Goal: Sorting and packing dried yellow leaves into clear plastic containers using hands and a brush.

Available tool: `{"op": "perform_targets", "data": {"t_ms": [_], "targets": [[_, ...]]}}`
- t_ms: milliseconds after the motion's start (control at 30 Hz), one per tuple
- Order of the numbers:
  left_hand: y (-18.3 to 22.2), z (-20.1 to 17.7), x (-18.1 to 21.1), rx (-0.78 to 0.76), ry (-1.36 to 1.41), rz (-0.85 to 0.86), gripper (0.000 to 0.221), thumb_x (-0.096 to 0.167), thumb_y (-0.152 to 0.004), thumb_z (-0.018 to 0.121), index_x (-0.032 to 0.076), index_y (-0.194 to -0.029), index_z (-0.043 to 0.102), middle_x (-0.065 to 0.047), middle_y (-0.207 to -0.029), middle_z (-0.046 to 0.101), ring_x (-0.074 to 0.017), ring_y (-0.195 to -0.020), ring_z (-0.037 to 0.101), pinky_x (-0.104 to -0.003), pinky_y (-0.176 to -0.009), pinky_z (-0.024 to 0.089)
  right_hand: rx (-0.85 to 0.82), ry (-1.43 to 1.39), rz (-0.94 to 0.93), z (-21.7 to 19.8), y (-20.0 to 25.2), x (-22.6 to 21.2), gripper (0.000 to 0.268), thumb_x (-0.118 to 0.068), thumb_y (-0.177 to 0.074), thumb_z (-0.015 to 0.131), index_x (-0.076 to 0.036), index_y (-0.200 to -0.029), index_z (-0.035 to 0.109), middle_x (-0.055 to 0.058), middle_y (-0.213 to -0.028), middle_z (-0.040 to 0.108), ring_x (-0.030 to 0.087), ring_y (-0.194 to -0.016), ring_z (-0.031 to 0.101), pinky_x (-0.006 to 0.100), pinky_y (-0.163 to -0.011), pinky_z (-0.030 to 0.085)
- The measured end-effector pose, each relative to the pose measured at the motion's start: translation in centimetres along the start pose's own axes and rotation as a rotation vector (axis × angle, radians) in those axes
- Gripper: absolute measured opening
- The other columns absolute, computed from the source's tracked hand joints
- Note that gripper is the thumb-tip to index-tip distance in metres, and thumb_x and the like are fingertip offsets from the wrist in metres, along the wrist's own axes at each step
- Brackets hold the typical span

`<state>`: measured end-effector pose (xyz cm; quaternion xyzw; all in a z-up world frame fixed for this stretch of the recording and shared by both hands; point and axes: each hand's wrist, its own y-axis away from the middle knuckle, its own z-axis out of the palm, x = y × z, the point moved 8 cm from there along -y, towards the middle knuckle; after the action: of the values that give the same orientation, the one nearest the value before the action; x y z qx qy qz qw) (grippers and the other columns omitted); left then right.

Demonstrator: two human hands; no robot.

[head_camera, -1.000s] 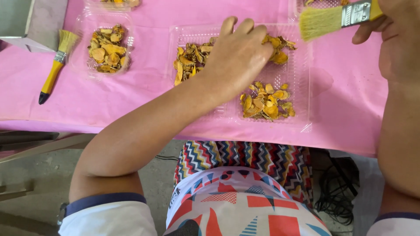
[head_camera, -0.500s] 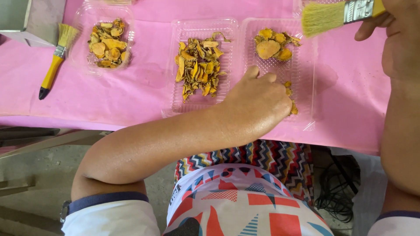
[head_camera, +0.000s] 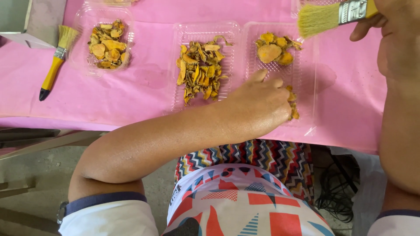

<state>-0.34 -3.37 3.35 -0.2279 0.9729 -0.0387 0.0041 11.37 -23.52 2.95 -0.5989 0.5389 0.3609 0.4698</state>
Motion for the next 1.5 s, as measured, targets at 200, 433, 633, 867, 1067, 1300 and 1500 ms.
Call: {"op": "perform_targets", "data": {"t_ms": [200, 433, 633, 867, 1067, 1300, 1500], "targets": [[0.0, 0.0, 0.8, 0.010, 0.037, 0.071, 0.017, 0.003, -0.076, 0.073, 0.019, -0.070, 0.076, -0.001, -0.068, 0.060, -0.0262, -0.079, 0.057, -0.049, -0.083, 0.044, -0.021, 0.003, -0.021, 0.6, 0.2, -1.1, 0.027, -0.042, -0.113, 0.054, -0.022, -0.126, 0.066, -0.011, -0.117, 0.067, 0.011, -0.071, 0.060, 0.019, -0.079, 0.049], [0.0, -2.0, 0.2, 0.110, 0.090, 0.027, 0.009, 0.011, -0.080, 0.075, 0.019, -0.075, 0.074, -0.002, -0.077, 0.068, -0.0287, -0.086, 0.063, -0.052, -0.097, 0.041, 0.015, -0.021, -0.012, 0.0, 0.0, -0.2, 0.025, -0.044, -0.115, 0.059, -0.021, -0.119, 0.065, -0.010, -0.108, 0.063, 0.012, -0.075, 0.063, 0.018, -0.075, 0.051], [1.6, -5.5, -5.9, 0.377, 0.692, -0.253, 0.009, 0.018, -0.094, 0.063, 0.016, -0.086, 0.067, 0.001, -0.077, 0.068, -0.0146, -0.071, 0.066, -0.033, -0.068, 0.050, -0.002, -0.072, -0.116, -0.1, 0.4, -0.8, 0.030, -0.042, -0.118, 0.059, -0.015, -0.128, 0.066, -0.004, -0.115, 0.064, 0.014, -0.084, 0.065, 0.023, -0.070, 0.055], [3.7, -3.7, -11.6, 0.486, 1.295, -0.823, 0.020, 0.026, -0.089, 0.070, 0.011, -0.096, 0.082, -0.001, -0.085, 0.083, -0.0069, -0.074, 0.075, -0.023, -0.075, 0.061, -0.372, 0.028, -0.997, 6.5, 8.8, -15.0, 0.031, 0.009, -0.097, 0.047, -0.004, -0.076, 0.028, 0.011, -0.054, 0.034, 0.029, -0.047, 0.036, 0.045, -0.048, 0.030], [3.9, -4.5, -12.0, 0.585, 1.342, -0.810, 0.015, 0.018, -0.094, 0.067, 0.011, -0.094, 0.080, -0.001, -0.088, 0.082, -0.0101, -0.080, 0.078, -0.026, -0.084, 0.063, -0.197, 0.342, -0.889, 5.2, 8.6, -12.7, 0.009, 0.009, -0.096, 0.067, 0.016, -0.093, 0.072, 0.020, -0.070, 0.061, 0.024, -0.051, 0.050, 0.031, -0.049, 0.037], [3.6, -3.2, -12.2, 0.691, 1.548, -0.650, 0.016, 0.013, -0.096, 0.066, 0.004, -0.103, 0.078, -0.004, -0.095, 0.080, -0.0121, -0.091, 0.073, -0.026, -0.090, 0.061, -0.121, 0.301, -0.818, 4.4, 7.3, -10.7, 0.014, 0.008, -0.108, 0.066, 0.020, -0.104, 0.070, 0.021, -0.079, 0.064, 0.027, -0.062, 0.055, 0.037, -0.059, 0.041], [3.6, -4.8, -10.7, 0.668, 1.362, -0.540, 0.012, 0.012, -0.099, 0.063, 0.012, -0.106, 0.073, -0.003, -0.097, 0.082, -0.0175, -0.106, 0.077, -0.037, -0.108, 0.056, -0.038, -0.466, -0.270, 1.8, 3.3, -7.3, 0.017, -0.027, -0.117, 0.066, -0.011, -0.118, 0.061, 0.013, -0.111, 0.067, 0.029, -0.085, 0.075, 0.035, -0.070, 0.069]]}}
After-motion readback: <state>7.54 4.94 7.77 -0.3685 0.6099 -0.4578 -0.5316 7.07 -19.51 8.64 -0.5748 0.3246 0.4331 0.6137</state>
